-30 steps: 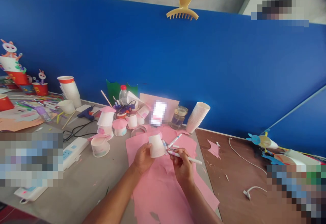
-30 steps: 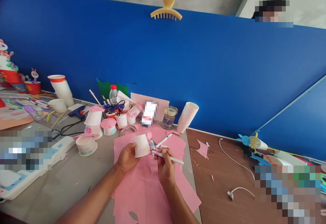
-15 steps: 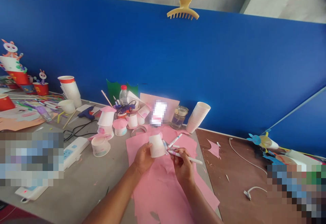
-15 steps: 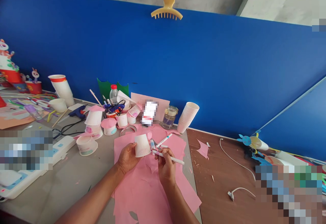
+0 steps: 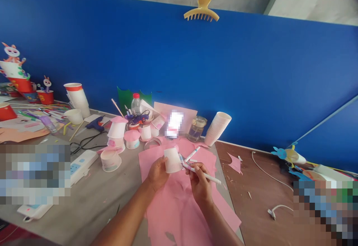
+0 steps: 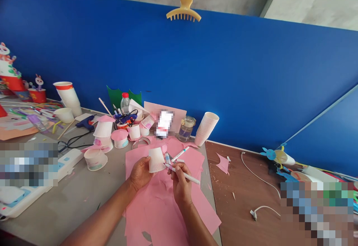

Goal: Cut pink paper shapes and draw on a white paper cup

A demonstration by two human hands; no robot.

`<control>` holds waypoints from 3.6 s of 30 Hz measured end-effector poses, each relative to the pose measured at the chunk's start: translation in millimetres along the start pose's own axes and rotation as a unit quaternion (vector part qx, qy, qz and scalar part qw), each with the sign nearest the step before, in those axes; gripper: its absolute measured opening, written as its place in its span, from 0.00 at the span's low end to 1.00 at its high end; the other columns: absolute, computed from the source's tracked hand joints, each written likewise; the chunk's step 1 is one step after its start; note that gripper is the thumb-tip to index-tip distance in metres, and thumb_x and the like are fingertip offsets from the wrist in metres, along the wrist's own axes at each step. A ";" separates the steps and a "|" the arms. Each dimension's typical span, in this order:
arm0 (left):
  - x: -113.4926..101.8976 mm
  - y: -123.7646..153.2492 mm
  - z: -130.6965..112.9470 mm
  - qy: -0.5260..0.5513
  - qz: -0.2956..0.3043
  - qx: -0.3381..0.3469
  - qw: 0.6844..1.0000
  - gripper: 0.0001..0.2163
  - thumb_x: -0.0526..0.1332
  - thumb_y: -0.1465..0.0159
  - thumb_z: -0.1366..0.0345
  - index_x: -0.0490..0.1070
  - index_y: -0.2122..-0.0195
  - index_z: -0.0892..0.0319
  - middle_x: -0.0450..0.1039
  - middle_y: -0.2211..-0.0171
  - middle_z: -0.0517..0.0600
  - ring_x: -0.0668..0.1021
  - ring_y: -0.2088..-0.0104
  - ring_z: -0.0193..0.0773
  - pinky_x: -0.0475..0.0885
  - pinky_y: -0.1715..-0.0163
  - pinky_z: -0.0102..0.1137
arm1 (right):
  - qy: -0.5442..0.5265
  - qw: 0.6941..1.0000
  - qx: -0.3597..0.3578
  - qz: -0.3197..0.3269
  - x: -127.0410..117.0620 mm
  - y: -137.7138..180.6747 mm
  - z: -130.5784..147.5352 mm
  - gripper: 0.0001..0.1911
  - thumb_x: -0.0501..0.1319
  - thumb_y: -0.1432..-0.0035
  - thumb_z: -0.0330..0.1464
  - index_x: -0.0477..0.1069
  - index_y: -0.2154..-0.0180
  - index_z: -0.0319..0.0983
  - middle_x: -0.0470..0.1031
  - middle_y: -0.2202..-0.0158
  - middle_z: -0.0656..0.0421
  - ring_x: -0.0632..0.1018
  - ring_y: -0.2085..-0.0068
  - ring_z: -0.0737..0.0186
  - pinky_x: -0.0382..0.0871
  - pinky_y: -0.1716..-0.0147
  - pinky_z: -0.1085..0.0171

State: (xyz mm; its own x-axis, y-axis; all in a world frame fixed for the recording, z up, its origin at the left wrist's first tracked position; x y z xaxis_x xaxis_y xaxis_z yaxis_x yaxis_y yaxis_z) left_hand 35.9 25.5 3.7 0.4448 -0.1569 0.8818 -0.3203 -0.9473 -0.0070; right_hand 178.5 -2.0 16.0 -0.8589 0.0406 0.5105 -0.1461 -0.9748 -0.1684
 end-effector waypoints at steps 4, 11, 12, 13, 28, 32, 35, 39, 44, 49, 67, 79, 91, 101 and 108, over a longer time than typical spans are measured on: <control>1.7 0.2 -0.2 -0.012 0.007 -0.004 1.000 0.11 0.60 0.42 0.67 0.77 0.61 0.66 0.80 0.65 0.56 0.78 0.65 0.44 0.67 0.62 0.36 | 0.011 1.000 0.001 0.003 0.3 0.8 0.1 0.14 0.66 0.47 0.42 0.72 0.77 0.41 0.63 0.81 0.64 0.68 0.74 0.65 0.62 0.71 0.65; 2.5 1.6 -1.4 -0.022 -0.001 -0.004 1.000 0.11 0.62 0.43 0.66 0.77 0.62 0.66 0.80 0.67 0.56 0.78 0.63 0.45 0.67 0.62 0.35 | 0.041 0.999 0.006 0.009 3.8 3.2 2.0 0.14 0.67 0.49 0.43 0.71 0.77 0.41 0.64 0.82 0.64 0.66 0.75 0.65 0.60 0.73 0.65; 3.3 1.9 -1.4 -0.024 -0.002 -0.005 1.000 0.12 0.62 0.43 0.65 0.77 0.61 0.66 0.80 0.66 0.56 0.78 0.61 0.46 0.67 0.62 0.35 | 0.042 0.999 0.007 0.010 4.4 3.6 2.3 0.14 0.67 0.49 0.43 0.71 0.77 0.41 0.65 0.82 0.64 0.66 0.76 0.65 0.60 0.73 0.65; 4.2 2.2 -1.5 -0.027 -0.003 -0.006 1.000 0.12 0.62 0.44 0.65 0.77 0.60 0.66 0.80 0.65 0.57 0.78 0.60 0.48 0.68 0.62 0.35 | 0.044 0.999 0.007 0.011 4.8 4.0 2.5 0.14 0.67 0.49 0.43 0.71 0.77 0.41 0.65 0.81 0.64 0.66 0.76 0.65 0.60 0.73 0.65; 4.4 2.3 -1.4 -0.043 0.010 0.001 0.999 0.13 0.61 0.42 0.64 0.76 0.59 0.66 0.79 0.64 0.58 0.77 0.59 0.48 0.67 0.60 0.37 | 0.059 0.998 0.006 0.005 4.2 4.9 1.7 0.14 0.67 0.48 0.44 0.72 0.75 0.41 0.68 0.80 0.63 0.66 0.76 0.65 0.61 0.73 0.65; 3.9 2.3 -1.0 -0.042 0.007 0.004 0.999 0.11 0.62 0.42 0.65 0.77 0.62 0.65 0.79 0.66 0.56 0.77 0.64 0.45 0.66 0.63 0.35 | 0.061 0.998 0.001 0.002 3.5 4.5 0.9 0.14 0.67 0.48 0.44 0.72 0.75 0.41 0.67 0.80 0.63 0.66 0.76 0.65 0.61 0.72 0.64; 3.2 2.4 -0.9 -0.035 -0.007 0.008 0.999 0.10 0.62 0.43 0.65 0.77 0.63 0.66 0.79 0.67 0.56 0.77 0.65 0.45 0.66 0.63 0.35 | 0.066 0.998 -0.003 0.002 3.7 4.2 1.6 0.14 0.67 0.48 0.44 0.72 0.75 0.41 0.67 0.80 0.63 0.66 0.75 0.64 0.61 0.72 0.64; 4.1 2.2 -0.7 -0.038 -0.010 0.004 0.999 0.13 0.63 0.43 0.65 0.76 0.59 0.66 0.79 0.65 0.57 0.77 0.61 0.48 0.67 0.59 0.37 | 0.067 0.998 -0.004 0.004 4.4 3.9 2.7 0.14 0.67 0.48 0.43 0.72 0.75 0.41 0.67 0.80 0.63 0.66 0.76 0.64 0.61 0.73 0.64; 4.3 1.7 -1.2 -0.039 -0.017 0.009 0.999 0.14 0.62 0.43 0.65 0.76 0.58 0.66 0.79 0.64 0.58 0.77 0.59 0.49 0.67 0.58 0.38 | 0.067 0.998 0.001 -0.009 2.2 3.5 -0.1 0.14 0.66 0.48 0.43 0.72 0.76 0.41 0.67 0.80 0.63 0.66 0.77 0.65 0.61 0.74 0.65; -0.1 0.5 -1.4 -0.023 -0.026 0.013 0.999 0.09 0.62 0.44 0.66 0.77 0.64 0.66 0.78 0.69 0.55 0.77 0.68 0.43 0.66 0.65 0.34 | 0.058 0.998 0.008 -0.019 -1.1 2.5 -3.1 0.14 0.67 0.48 0.42 0.71 0.76 0.40 0.66 0.82 0.63 0.66 0.77 0.65 0.59 0.75 0.65; 2.6 0.8 -3.9 0.000 -0.027 0.012 1.000 0.08 0.62 0.45 0.68 0.76 0.65 0.65 0.78 0.70 0.54 0.76 0.70 0.42 0.65 0.66 0.34 | 0.017 1.000 0.002 -0.013 -0.2 0.6 0.2 0.15 0.68 0.49 0.44 0.71 0.78 0.41 0.63 0.83 0.65 0.69 0.76 0.64 0.63 0.72 0.63; 8.2 2.1 -2.2 -0.060 0.002 0.013 0.998 0.13 0.61 0.43 0.65 0.76 0.60 0.67 0.79 0.64 0.59 0.77 0.63 0.47 0.66 0.60 0.38 | 0.042 0.999 0.006 0.004 1.4 3.0 -2.5 0.14 0.68 0.49 0.43 0.73 0.75 0.41 0.65 0.82 0.65 0.67 0.76 0.64 0.62 0.71 0.64; 3.8 0.8 -1.7 -0.063 -0.004 0.017 0.998 0.14 0.62 0.44 0.65 0.76 0.59 0.67 0.79 0.65 0.58 0.77 0.63 0.47 0.66 0.60 0.37 | 0.047 0.999 0.015 0.003 0.0 1.8 -6.0 0.14 0.67 0.49 0.44 0.72 0.76 0.41 0.63 0.83 0.65 0.67 0.76 0.65 0.62 0.70 0.64; 2.4 -0.2 -5.7 -0.013 0.005 0.010 1.000 0.12 0.62 0.45 0.66 0.76 0.61 0.67 0.79 0.66 0.57 0.77 0.66 0.44 0.67 0.63 0.34 | 0.042 0.998 0.032 -0.014 -3.7 0.4 -8.9 0.14 0.67 0.50 0.42 0.71 0.78 0.40 0.62 0.84 0.66 0.68 0.76 0.65 0.60 0.73 0.65; 4.2 0.9 -7.6 0.016 -0.009 0.001 1.000 0.10 0.63 0.46 0.67 0.76 0.64 0.66 0.78 0.70 0.55 0.76 0.69 0.42 0.67 0.65 0.34 | 0.041 0.999 0.032 -0.011 -5.5 -1.7 -9.5 0.14 0.67 0.50 0.42 0.70 0.79 0.40 0.62 0.83 0.65 0.67 0.77 0.65 0.59 0.73 0.65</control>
State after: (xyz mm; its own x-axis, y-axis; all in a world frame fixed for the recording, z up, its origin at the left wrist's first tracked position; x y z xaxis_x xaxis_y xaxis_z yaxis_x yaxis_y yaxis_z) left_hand 31.2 26.1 11.0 0.4237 -0.1319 0.8962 -0.3113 -0.9503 0.0073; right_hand 178.9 1.6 5.5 -0.8933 0.0777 0.4427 -0.1365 -0.9853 -0.1025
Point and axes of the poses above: each hand's wrist, its own y-axis away from the middle knuckle, its own x-axis out of the palm, z = x × y, the point moved 5 cm from there along -y, towards the middle knuckle
